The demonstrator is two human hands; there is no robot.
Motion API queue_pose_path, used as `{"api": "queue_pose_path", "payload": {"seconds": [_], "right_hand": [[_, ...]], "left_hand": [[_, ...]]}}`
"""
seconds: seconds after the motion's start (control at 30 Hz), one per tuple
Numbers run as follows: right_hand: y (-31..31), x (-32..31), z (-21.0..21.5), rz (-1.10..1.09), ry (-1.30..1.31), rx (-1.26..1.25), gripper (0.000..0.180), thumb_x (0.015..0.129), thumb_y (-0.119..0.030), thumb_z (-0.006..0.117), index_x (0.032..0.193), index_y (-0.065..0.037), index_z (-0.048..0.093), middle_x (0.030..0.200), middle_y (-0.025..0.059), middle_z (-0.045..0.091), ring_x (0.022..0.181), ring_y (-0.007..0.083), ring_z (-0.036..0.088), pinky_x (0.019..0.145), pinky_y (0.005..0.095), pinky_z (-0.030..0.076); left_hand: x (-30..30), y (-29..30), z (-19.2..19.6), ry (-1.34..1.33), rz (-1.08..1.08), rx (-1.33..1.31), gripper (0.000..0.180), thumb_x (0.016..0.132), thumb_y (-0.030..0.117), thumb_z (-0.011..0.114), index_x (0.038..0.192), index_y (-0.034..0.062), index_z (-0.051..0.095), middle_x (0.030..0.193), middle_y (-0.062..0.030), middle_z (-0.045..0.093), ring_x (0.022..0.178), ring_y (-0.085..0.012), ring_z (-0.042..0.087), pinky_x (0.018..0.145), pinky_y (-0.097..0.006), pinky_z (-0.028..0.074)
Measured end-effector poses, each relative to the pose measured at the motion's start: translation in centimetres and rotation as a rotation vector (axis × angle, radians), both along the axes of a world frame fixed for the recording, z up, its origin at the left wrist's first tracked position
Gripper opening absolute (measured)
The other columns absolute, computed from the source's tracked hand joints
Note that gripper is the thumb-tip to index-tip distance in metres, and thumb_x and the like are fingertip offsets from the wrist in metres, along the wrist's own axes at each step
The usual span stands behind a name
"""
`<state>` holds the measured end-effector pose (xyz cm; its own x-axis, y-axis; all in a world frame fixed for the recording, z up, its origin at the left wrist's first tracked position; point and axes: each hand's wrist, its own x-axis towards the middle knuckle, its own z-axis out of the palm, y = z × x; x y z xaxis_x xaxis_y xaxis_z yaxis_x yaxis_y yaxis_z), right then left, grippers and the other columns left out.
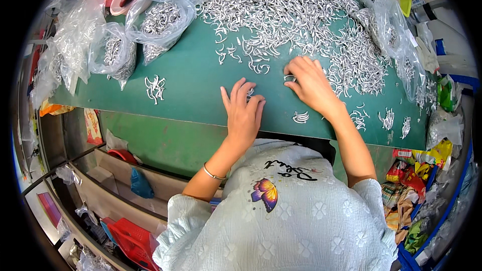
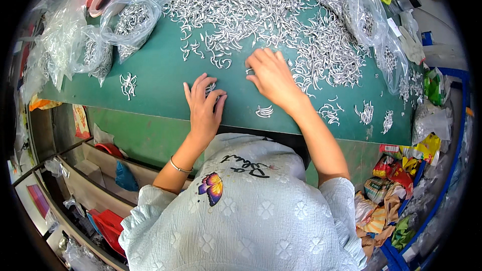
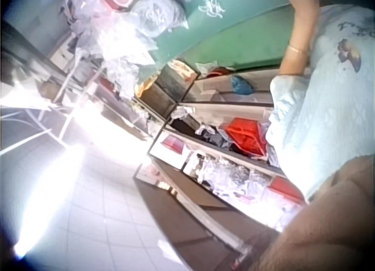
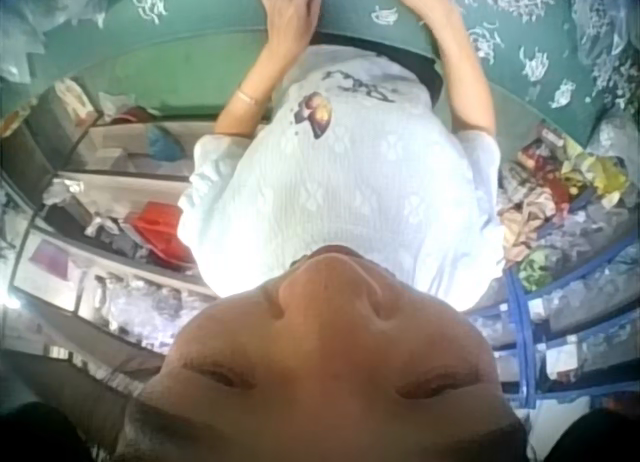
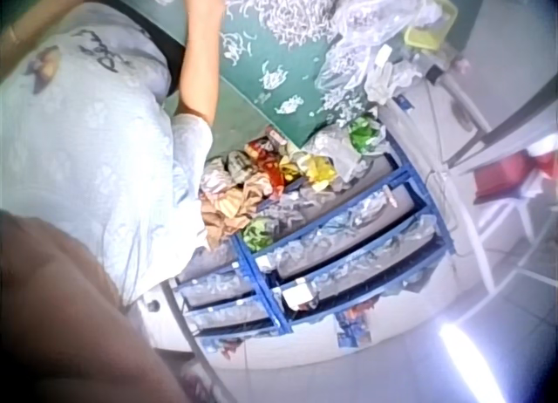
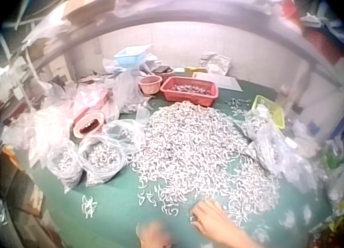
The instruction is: The person sorts through a large pile of small, curved silver metal parts by hand on a green work table. They pick individual components from the central pile and group them together near the edge of the table.
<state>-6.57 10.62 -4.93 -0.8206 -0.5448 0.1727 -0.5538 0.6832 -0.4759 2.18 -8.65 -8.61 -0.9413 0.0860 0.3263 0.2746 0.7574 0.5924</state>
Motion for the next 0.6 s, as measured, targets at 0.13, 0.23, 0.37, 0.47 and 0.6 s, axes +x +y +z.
{"api": "queue_pose_path", "payload": {"seconds": [0.13,0.23,0.37,0.47,0.6], "right_hand": [[-0.1,0.0,0.0,0.024,-0.087,0.067,0.017,0.078,-0.011,0.07,0.088,-0.007,0.057,0.088,0.0072,0.054,0.09,0.0263,0.051,0.083,0.0374,0.036],[-0.5,1.6,0.8,0.144,-0.12,0.044,0.017,0.078,-0.012,0.07,0.087,-0.007,0.057,0.088,0.0068,0.053,0.088,0.0265,0.05,0.083,0.038,0.036],[-0.8,1.9,0.7,0.322,-0.229,-0.079,0.015,0.078,-0.013,0.071,0.086,-0.005,0.062,0.088,0.0089,0.056,0.09,0.0277,0.053,0.084,0.0394,0.039],[-0.1,-1.6,-0.1,0.04,-0.138,-0.176,0.019,0.079,-0.015,0.073,0.09,-0.004,0.062,0.093,0.0111,0.058,0.092,0.031,0.055,0.081,0.0396,0.043],[-2.8,-3.8,-3.0,-0.157,0.203,-0.093,0.017,0.082,-0.013,0.069,0.093,-0.004,0.06,0.09,0.01,0.057,0.09,0.0308,0.053,0.082,0.0399,0.042]], "left_hand": [[-0.3,0.0,-0.2,0.014,0.027,0.005,0.015,0.082,0.004,0.069,0.094,0.0086,0.062,0.12,-0.0098,0.053,0.127,-0.0347,0.045,0.108,-0.067,0.018],[-0.3,0.1,0.2,0.026,0.049,0.02,0.019,0.082,0.004,0.068,0.099,0.008,0.061,0.119,-0.0103,0.053,0.124,-0.0344,0.047,0.108,-0.066,0.019],[0.5,0.7,0.3,0.091,-0.027,0.097,0.028,0.082,0.006,0.067,0.109,0.0069,0.059,0.117,-0.0114,0.053,0.118,-0.0326,0.049,0.107,-0.062,0.026],[1.6,2.4,1.1,0.042,-0.111,0.082,0.032,0.08,0.004,0.068,0.111,0.0051,0.06,0.116,-0.0114,0.055,0.109,-0.0304,0.053,0.095,-0.047,0.037],[1.3,3.5,0.6,-0.038,-0.199,0.054,0.03,0.078,-0.001,0.067,0.107,0.0023,0.061,0.108,-0.0112,0.056,0.097,-0.0293,0.055,0.08,-0.039,0.043]]}}
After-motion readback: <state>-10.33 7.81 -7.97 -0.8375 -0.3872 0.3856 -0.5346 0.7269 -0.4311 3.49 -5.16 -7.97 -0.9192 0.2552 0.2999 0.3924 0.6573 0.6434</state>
